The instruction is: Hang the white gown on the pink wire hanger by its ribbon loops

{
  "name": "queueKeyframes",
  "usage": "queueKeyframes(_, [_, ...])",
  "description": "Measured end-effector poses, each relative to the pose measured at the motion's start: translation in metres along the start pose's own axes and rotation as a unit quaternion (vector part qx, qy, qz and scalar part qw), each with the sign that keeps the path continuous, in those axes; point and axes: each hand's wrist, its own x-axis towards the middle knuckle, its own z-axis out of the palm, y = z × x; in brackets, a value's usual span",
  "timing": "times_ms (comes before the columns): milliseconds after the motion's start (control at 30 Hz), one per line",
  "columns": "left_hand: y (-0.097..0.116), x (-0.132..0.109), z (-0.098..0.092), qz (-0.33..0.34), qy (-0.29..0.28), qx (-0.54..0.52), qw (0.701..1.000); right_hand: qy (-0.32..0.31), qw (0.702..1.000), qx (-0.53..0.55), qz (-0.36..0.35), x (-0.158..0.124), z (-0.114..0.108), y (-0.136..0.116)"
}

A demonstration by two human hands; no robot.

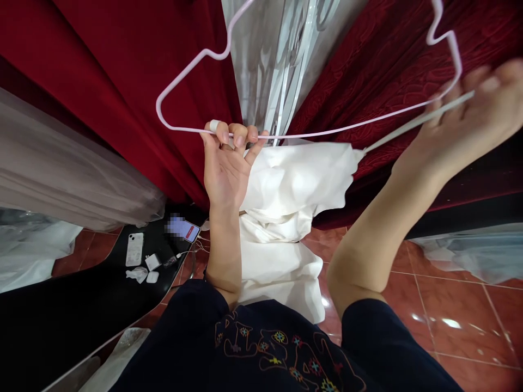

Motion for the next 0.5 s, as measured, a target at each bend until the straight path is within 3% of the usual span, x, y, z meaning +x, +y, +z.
queueKeyframes(267, [-0.007,0.003,0.001,-0.009,-0.017,-0.06,0.998,-0.107,0.994,-0.012,-0.021,-0.036,-0.009,0.053])
queueKeyframes(367, [-0.005,0.003,0.001,-0.021,-0.041,-0.11,0.993,-0.11,0.992,0.025,-0.048,-0.051,-0.005,0.059])
queueKeyframes(500, [-0.004,0.002,-0.004,-0.045,-0.059,-0.075,0.994,-0.096,0.993,0.03,-0.059,-0.057,-0.002,0.054])
